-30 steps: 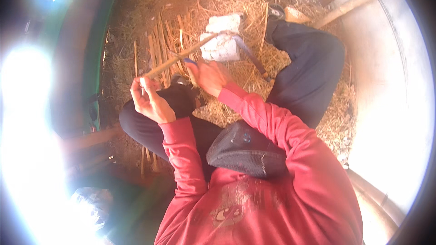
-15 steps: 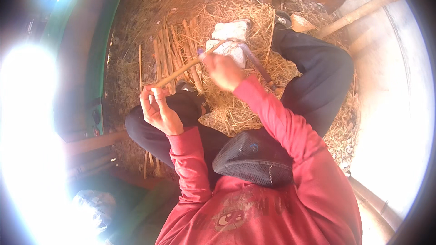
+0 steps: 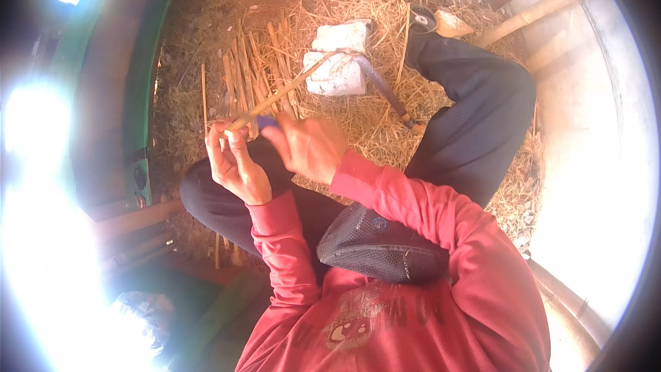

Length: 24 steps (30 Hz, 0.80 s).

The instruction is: The person sits cross-legged on a straw-covered floor and uses a knife to sharpen a thin wooden stick. They hold the stick in their left hand and scrape the blade along its length to create a pointed tip, occasionally rotating the stick to work on different sides.

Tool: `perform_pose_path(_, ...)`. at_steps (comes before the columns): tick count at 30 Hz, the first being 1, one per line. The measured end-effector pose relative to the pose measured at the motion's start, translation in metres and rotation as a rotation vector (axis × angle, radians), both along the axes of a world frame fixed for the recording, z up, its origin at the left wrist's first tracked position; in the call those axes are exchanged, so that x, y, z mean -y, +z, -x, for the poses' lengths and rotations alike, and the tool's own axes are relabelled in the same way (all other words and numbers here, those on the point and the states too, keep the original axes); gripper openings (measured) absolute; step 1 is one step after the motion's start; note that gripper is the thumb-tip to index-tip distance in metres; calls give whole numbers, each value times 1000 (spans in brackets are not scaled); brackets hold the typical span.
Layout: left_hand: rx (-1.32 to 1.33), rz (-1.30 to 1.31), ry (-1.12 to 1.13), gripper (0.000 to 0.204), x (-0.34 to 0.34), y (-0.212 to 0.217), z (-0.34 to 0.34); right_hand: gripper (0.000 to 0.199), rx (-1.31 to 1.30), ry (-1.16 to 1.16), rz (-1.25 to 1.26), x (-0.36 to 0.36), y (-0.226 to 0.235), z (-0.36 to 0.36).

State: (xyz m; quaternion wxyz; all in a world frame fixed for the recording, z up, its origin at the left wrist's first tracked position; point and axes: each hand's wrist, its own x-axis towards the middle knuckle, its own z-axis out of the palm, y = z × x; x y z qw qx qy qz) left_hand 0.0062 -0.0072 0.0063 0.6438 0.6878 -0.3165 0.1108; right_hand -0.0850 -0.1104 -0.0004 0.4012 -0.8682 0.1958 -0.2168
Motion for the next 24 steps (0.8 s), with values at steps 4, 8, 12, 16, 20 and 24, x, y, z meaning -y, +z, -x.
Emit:
perform_pose_path(4, -23, 104, 5, 26, 4, -3, 3, 34, -139, -186, 53, 17, -51, -11)
perform_pose_path(8, -86, 76, 54, 25, 0, -1, 0, 45, -34, -29, -17, -1, -12, -8)
perform_pose_path(12, -35, 53, 77, 25, 4, 1, -2, 43, -215, -179, 148, 39, -54, -13)
perform_pose_path(16, -64, 68, 132, 24, -1, -3, -5, 43, -214, -50, 13, 16, -36, -17)
perform_pose_path(20, -22, -54, 111, 23, -6, 5, 9, 42, -460, -241, 128, 67, -132, -20)
perform_pose_path(24, 18, -80, 99, 21, 5, 2, 6, 51, -499, -400, -60, 128, -176, 13)
